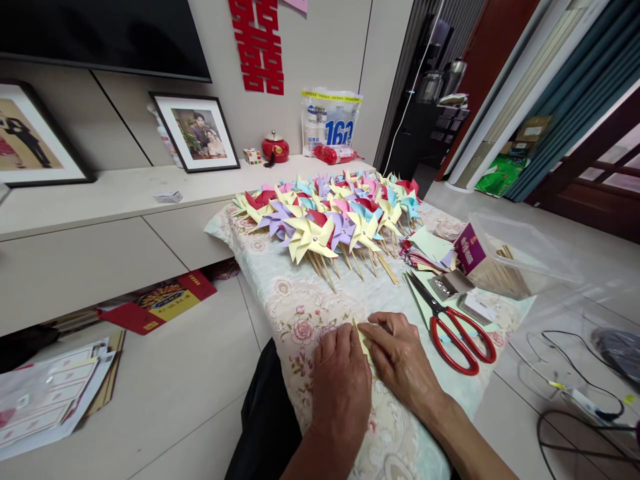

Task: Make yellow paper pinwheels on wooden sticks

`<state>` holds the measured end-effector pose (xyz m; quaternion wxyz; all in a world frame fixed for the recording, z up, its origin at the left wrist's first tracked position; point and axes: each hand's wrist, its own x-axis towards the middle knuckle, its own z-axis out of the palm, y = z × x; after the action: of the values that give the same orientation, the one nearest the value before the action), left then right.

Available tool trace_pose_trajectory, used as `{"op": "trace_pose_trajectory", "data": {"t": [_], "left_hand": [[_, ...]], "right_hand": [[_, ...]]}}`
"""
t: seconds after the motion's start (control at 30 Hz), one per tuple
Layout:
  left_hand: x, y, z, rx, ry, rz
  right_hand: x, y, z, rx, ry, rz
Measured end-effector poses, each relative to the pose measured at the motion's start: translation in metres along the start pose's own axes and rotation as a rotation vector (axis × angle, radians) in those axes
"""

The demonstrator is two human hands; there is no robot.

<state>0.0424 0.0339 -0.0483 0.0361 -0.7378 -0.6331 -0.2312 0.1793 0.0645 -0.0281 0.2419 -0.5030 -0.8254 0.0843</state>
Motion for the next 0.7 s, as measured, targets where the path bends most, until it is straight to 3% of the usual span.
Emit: {"op": "trace_pose_trajectory", "data": {"t": [0.13,0.37,0.57,0.7], "left_hand": [[0.0,0.0,0.0,-0.06,0.004,-0.015],[-0.004,-0.006,-0.004,-0.2,0.113,0.022],[-0.01,-0.012,-0.01,-0.197,0.011,0.127],[-0.014,-0.016,-0.013,-0.145,-0.044,0.203]], "right_hand": [[0.001,0.0,-0.001,-0.004,-0.016,-0.01],[0.002,-0.004,-0.004,-0.043,-0.029,-0.013],[0.003,-0.004,-0.004,-0.046,-0.037,-0.002],[-0.002,-0.008,-0.006,-0.034,0.035,-0.026]]}}
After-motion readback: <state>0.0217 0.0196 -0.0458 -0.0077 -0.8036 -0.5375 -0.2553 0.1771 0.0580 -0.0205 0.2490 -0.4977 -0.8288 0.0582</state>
